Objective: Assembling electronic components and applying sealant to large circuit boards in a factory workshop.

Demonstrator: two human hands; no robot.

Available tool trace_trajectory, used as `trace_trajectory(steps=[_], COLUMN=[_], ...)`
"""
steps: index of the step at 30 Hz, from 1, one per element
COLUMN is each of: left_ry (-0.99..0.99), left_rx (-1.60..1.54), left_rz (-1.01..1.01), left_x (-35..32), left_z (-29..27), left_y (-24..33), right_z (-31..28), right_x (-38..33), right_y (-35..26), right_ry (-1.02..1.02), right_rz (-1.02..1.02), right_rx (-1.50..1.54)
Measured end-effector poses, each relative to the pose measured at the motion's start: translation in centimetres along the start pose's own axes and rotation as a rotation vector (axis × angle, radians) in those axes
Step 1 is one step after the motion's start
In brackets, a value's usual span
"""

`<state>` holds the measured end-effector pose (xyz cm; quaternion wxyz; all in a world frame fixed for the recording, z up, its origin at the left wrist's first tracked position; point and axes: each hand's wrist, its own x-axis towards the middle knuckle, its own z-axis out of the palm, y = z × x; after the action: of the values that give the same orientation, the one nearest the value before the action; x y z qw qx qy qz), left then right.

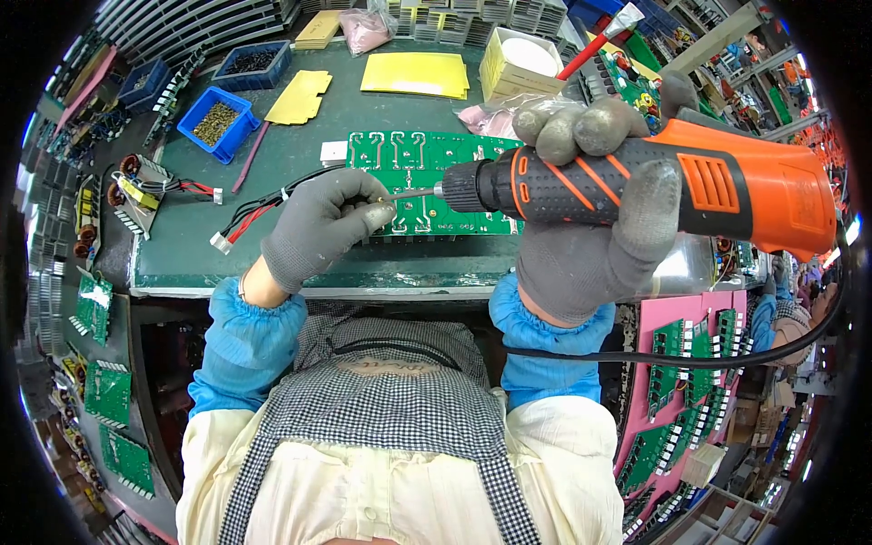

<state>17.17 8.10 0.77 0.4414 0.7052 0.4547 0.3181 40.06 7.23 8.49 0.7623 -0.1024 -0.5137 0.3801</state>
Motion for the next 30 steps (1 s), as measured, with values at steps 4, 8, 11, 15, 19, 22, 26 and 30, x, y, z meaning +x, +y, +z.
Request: trace_trajectory(steps=[4, 8, 11, 15, 19, 22, 26, 30], left_ry=[0.004, 0.05, 0.068, 0.017, 0.038, -0.014, -0.029, -0.045], left_rx=[-0.02, 0.014, 0.051, -0.023, -0.172, -0.263, -0.261, -0.264], left_rz=[-0.008, 0.039, 0.028, 0.005, -0.044, -0.033, -0.038, -0.008], left_x=[0.0, -0.2, -0.3, -0.2, 0.0, 0.0, -0.1, 0.0], left_z=[0.2, 0.6, 0.8, 0.2, -0.5, -1.1, -1.0, -1.0], left_y=[0.1, -0.2, -0.2, -0.2, 0.0, -0.9, -0.7, -1.0], right_z=[0.5, 0.2, -0.6, 0.0, -0.2, 0.5, 0.8, 1.5], right_x=[-0.2, -0.4, -0.4, -0.4, -0.3, -0.8, -0.9, -0.6], right_y=[0.0, 0.1, 0.6, 0.5, 0.5, 0.9, 1.5, 1.4], right_ry=[-0.016, 0.017, 0.042, 0.086, 0.038, -0.015, -0.045, -0.103], right_rz=[0.007, 0.048, 0.095, 0.094, 0.08, 0.112, 0.102, 0.112], right_rx=[-0.033, -0.017, 0.021, 0.007, 0.002, -0.068, -0.157, -0.146])
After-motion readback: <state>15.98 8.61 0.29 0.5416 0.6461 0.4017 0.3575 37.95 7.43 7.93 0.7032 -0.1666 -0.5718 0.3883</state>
